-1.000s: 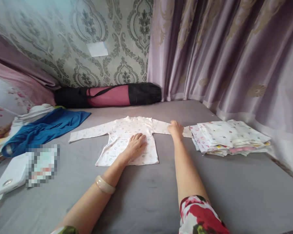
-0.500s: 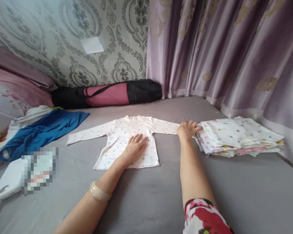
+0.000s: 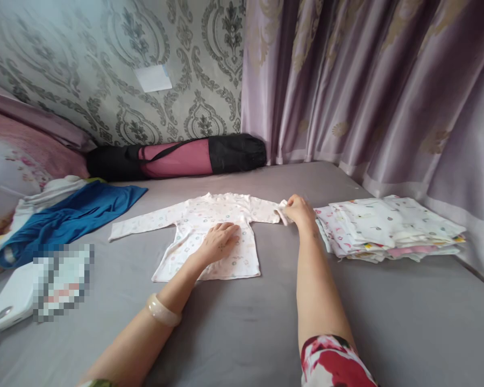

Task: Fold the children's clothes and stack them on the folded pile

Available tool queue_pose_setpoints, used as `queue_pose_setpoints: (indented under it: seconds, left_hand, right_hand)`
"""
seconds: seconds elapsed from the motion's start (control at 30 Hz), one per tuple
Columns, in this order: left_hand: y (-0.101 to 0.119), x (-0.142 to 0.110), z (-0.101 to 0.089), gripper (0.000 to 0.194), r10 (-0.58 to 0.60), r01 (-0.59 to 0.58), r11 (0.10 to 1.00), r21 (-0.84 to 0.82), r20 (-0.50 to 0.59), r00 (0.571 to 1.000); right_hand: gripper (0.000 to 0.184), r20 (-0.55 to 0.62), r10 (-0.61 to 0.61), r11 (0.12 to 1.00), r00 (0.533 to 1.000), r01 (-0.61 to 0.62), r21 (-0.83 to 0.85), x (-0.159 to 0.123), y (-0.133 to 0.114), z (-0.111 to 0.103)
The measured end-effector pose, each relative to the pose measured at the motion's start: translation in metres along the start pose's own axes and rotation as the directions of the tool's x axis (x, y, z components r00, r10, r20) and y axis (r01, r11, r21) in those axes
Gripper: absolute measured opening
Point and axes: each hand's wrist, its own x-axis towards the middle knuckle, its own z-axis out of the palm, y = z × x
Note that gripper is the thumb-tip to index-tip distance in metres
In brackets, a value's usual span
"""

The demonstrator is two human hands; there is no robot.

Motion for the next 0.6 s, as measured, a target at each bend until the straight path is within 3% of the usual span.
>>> queue_pose_setpoints:
  seconds: [0.1,0.23,0.3,0.4,0.53,0.6]
  left_hand:
    - [-0.008,0.02,-0.003,0.033,-0.016,0.017,0.999,-0.027,0.002,1.0]
    - [-0.017,0.055,0.003,0.035,0.018,-0.025,0.994,-0.104,-0.07,0.997]
    - [-0.019,0.071,0.006,0.037,0.067,-0.075,0.993,-0.092,-0.092,0.994]
    - [-0.018,0.09,0.008,0.04,0.107,-0.111,0.993,-0.051,-0.075,0.991]
    - [-0.015,0.104,0.005,0.049,0.005,-0.005,1.0,-0.016,0.009,1.0]
    - [-0.017,0.108,0.004,0.053,-0.035,0.036,0.999,-0.011,0.052,0.998]
  right_hand:
    - [0.009,0.032,0.057,0.953,0.998,-0.064,0.296,0.004,-0.004,0.008]
    - [0.017,0.251,0.151,0.683,0.956,-0.284,0.673,0.002,-0.006,0.014]
    - [0.023,0.279,0.158,0.598,0.947,-0.316,0.737,-0.001,-0.004,0.012]
    - [0.023,0.264,0.166,0.535,0.95,-0.312,0.785,-0.003,-0.001,0.006]
    - [0.015,0.241,0.159,0.465,0.957,-0.288,0.837,-0.001,0.0,-0.003]
    - [0.013,0.207,0.158,0.376,0.966,-0.252,0.892,0.0,-0.002,-0.007]
